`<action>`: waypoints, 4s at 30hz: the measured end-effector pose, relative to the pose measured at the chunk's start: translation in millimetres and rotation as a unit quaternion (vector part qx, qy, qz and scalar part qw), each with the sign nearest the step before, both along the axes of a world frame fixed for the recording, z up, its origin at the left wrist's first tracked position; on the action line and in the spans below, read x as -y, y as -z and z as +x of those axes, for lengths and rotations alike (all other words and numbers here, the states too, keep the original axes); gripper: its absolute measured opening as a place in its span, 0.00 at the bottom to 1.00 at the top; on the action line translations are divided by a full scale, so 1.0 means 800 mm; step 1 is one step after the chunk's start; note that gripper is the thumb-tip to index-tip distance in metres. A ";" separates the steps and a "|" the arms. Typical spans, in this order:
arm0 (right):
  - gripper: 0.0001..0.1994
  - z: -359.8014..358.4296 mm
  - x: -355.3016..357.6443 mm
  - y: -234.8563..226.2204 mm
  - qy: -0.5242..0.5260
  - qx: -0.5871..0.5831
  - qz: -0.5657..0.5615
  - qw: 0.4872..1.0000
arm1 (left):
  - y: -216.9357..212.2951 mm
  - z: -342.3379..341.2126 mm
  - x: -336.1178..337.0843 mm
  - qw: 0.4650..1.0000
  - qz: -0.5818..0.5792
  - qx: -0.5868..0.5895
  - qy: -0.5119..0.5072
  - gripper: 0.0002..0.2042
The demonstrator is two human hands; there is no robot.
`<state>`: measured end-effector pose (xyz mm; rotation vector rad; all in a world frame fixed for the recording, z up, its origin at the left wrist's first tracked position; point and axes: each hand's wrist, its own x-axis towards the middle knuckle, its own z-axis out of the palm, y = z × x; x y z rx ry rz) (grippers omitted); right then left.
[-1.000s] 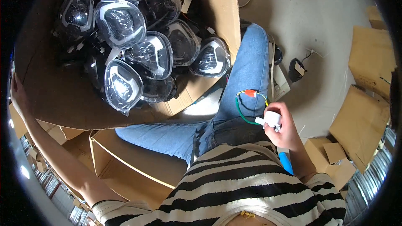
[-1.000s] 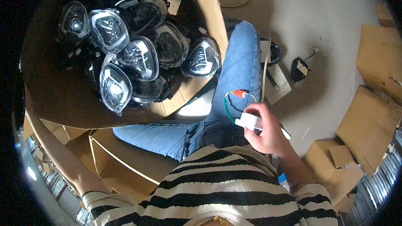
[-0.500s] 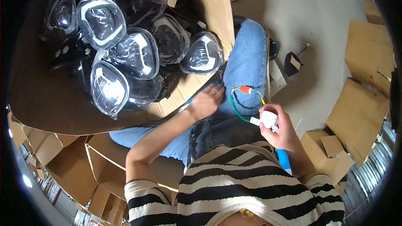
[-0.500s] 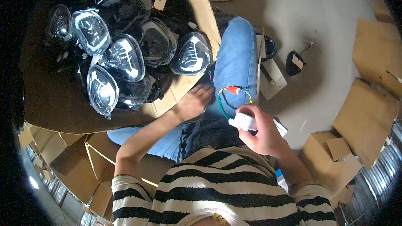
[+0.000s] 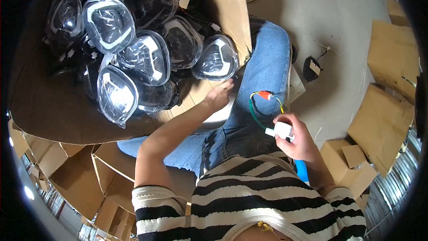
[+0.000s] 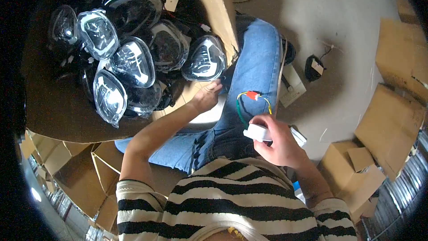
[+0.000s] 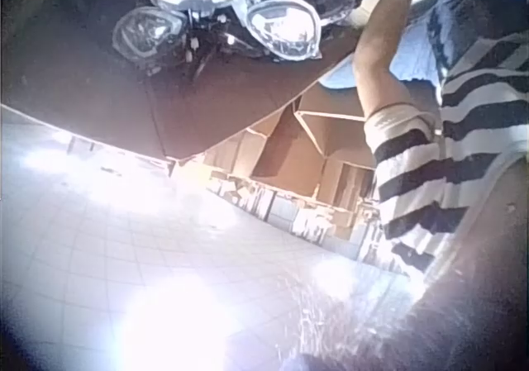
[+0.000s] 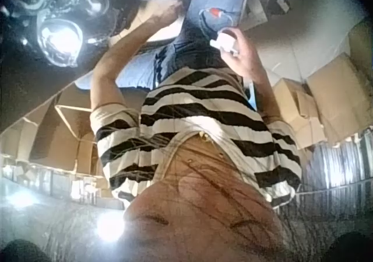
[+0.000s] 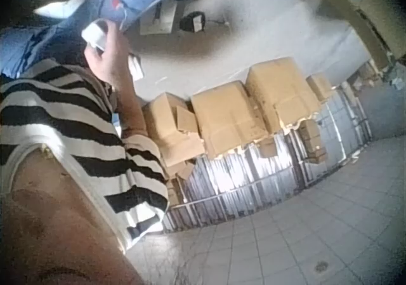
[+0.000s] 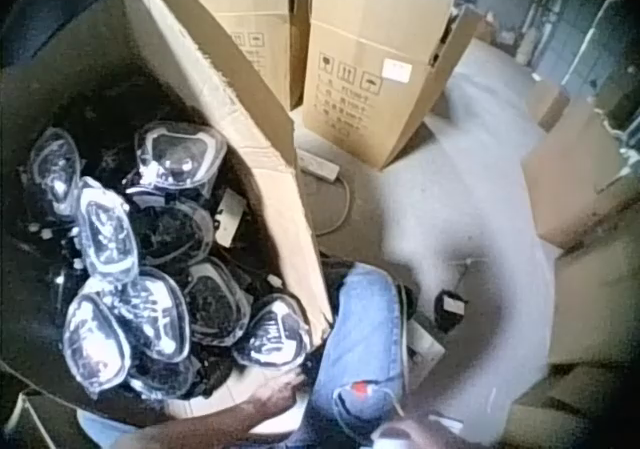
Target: Testing the functionality and light output of automotive headlight assemblies using a handheld power source.
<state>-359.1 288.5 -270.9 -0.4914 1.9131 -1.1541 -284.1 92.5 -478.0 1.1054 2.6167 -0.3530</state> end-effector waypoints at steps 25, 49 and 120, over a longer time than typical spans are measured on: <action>0.14 -0.008 -0.005 0.002 0.177 0.217 -0.077 0.957 | -0.168 0.026 -0.025 0.338 0.744 0.401 -0.414 0.08; 0.16 0.007 -0.005 0.006 0.120 0.054 -0.005 0.991 | -0.178 0.018 -0.023 0.561 0.706 0.205 -0.379 0.06; 0.17 -0.018 0.022 0.033 0.121 0.037 -0.057 0.990 | -0.179 -0.149 0.114 0.827 0.363 -0.005 -0.429 0.04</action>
